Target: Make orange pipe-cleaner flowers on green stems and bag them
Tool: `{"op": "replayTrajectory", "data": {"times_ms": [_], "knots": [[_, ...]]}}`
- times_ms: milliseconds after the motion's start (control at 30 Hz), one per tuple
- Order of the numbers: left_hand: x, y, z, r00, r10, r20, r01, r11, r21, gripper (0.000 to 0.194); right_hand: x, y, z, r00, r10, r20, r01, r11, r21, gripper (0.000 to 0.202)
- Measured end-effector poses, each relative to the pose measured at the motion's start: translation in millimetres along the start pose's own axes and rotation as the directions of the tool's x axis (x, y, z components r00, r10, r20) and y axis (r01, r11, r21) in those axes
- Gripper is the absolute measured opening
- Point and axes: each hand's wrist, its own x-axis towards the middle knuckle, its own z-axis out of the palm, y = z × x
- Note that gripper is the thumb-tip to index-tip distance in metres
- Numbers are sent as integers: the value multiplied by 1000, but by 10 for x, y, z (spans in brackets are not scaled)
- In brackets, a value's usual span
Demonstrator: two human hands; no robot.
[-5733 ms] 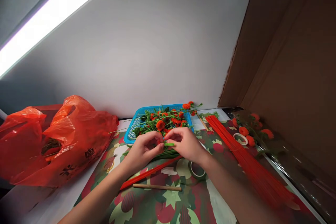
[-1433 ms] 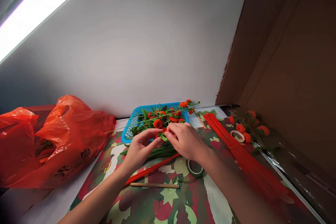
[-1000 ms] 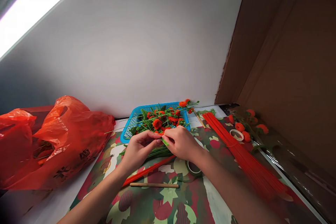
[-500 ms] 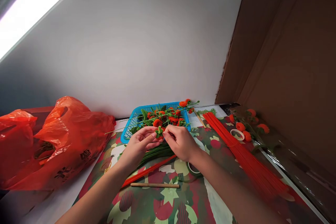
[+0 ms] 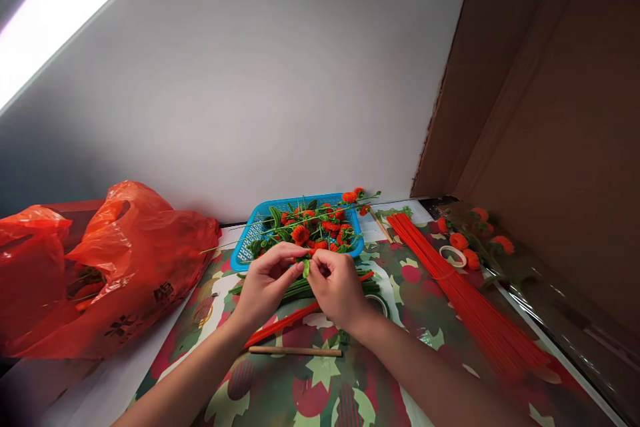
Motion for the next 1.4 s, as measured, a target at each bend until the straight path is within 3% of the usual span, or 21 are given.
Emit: {"op": "replayTrajectory", "data": {"times_ms": [133, 233, 333, 433, 500, 633, 800, 900, 1000, 1167, 1300, 1400], "knots": [[-6, 69, -17, 997, 65, 42, -68, 995, 68, 14, -27, 17, 33, 999, -43, -23, 44, 999, 12, 31], [44, 129, -107, 993, 25, 112, -36, 995, 93, 11, 22, 11, -60, 981, -155, 120, 167, 981, -99, 28], [92, 186, -198, 982, 7, 188, -42, 982, 185, 7, 88, -2, -180, 918, -261, 299, 340, 905, -257, 24], [87, 213, -206, 972, 1, 236, -67, 960, 272, 7, 131, 5, -240, 870, -290, 399, 432, 838, -334, 23], [54, 194, -156, 981, 28, 191, -90, 941, 326, 9, 140, 28, -232, 880, -295, 372, 426, 836, -346, 23], [-18, 65, -23, 996, 91, -21, -78, 932, 355, 10, 135, 89, -167, 947, -239, 213, 298, 902, -312, 25], [-25, -102, 23, 974, -52, -219, 85, 986, 144, 9, 98, 81, -123, 981, -75, 177, 119, 961, -250, 21], [-23, -122, 32, 966, -60, -250, 89, 990, 106, 8, 59, 45, -86, 985, -5, 170, 62, 942, -329, 20], [-53, -98, 72, 962, -10, -273, 59, 983, 171, 9, 22, 26, -28, 995, 13, 103, 29, 918, -395, 26], [-134, -90, 127, 947, 177, -266, -75, 933, 352, 7, -24, 28, 80, 998, 45, 44, -33, 966, -255, 33], [-182, -138, 125, 926, 302, -225, -189, 889, 417, 6, -45, 37, 133, 1000, -1, -15, -2, 979, -203, 30], [-178, -148, 116, 929, 298, -219, -189, 892, 411, 5, -20, 54, 92, 998, -65, -8, 60, 959, -278, 27]]}}
